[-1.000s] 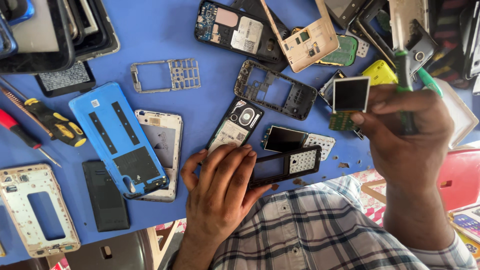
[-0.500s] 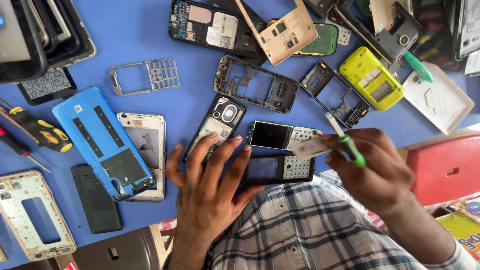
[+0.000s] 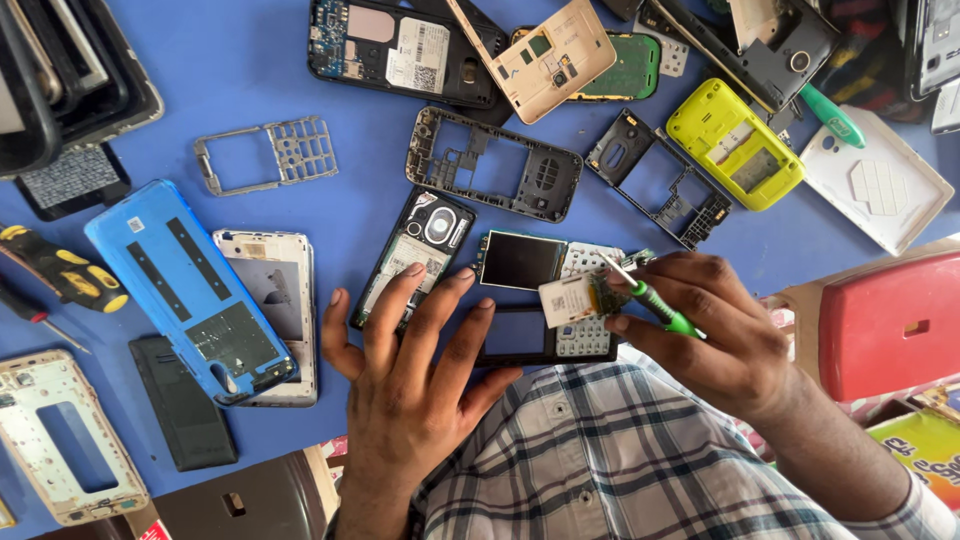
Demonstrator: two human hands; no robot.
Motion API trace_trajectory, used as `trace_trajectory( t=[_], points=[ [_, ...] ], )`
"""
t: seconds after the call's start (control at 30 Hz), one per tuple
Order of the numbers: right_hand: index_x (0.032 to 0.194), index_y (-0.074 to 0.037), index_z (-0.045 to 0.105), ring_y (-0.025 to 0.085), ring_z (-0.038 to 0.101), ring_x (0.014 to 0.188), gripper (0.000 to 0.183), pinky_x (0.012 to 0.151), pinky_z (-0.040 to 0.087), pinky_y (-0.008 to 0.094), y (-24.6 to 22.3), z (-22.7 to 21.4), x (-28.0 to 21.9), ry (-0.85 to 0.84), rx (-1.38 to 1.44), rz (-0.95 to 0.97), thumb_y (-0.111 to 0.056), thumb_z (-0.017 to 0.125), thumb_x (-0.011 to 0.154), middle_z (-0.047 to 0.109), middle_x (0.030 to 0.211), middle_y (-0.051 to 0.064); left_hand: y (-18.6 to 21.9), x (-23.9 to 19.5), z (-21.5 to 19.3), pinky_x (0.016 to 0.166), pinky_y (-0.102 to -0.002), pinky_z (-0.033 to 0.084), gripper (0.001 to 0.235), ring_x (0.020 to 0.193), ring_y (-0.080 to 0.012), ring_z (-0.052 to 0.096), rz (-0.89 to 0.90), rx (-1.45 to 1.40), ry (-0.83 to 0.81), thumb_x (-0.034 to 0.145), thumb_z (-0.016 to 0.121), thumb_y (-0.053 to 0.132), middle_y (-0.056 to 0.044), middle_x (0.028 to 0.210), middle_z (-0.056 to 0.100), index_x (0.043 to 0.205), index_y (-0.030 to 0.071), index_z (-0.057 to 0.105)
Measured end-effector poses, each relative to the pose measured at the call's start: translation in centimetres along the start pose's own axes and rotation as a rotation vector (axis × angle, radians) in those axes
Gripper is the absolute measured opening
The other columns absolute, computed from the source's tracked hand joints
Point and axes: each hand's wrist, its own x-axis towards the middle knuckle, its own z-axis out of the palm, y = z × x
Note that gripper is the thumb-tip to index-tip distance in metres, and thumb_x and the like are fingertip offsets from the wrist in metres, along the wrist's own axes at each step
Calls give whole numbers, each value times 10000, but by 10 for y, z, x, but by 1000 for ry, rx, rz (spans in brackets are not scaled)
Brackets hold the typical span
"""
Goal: The person disassembles and reassembles several mobile phones on a cluttered workbench. Using a screwdriver, they remove back covers, separate circuit boards, and handle batteries and phone frames. The person repeatedly picks up, inspects, and places down various phone components throughout the clip.
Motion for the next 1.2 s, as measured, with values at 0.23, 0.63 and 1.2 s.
trace_trajectory(
  t=[0.23,0.63,1.2],
  points=[
    [1016,-115,674,281,674,1058,336,908,523,471,1,-7,6,-10,-44,55,-243,886,789,731,1138,107,0,0,0,1177,-662,139,584,1395,-297,466,14,13,4,821,840,540,-18,1414,614,1221,143,690],
    [1025,-96,696,276,668,1088,266,925,482,487,1,-14,31,-137,-26,24,-205,824,819,708,1111,102,-3,0,4,1178,-627,155,563,1368,-292,482,34,33,14,819,825,563,-17,1369,633,1164,136,699],
    [940,-80,684,234,755,904,292,710,619,359,18,-28,1,-29,301,258,-172,891,756,726,1118,87,6,12,2,1189,-651,158,620,1439,-286,456,61,68,-25,787,813,500,-13,1456,602,1233,101,654]
  ],
)
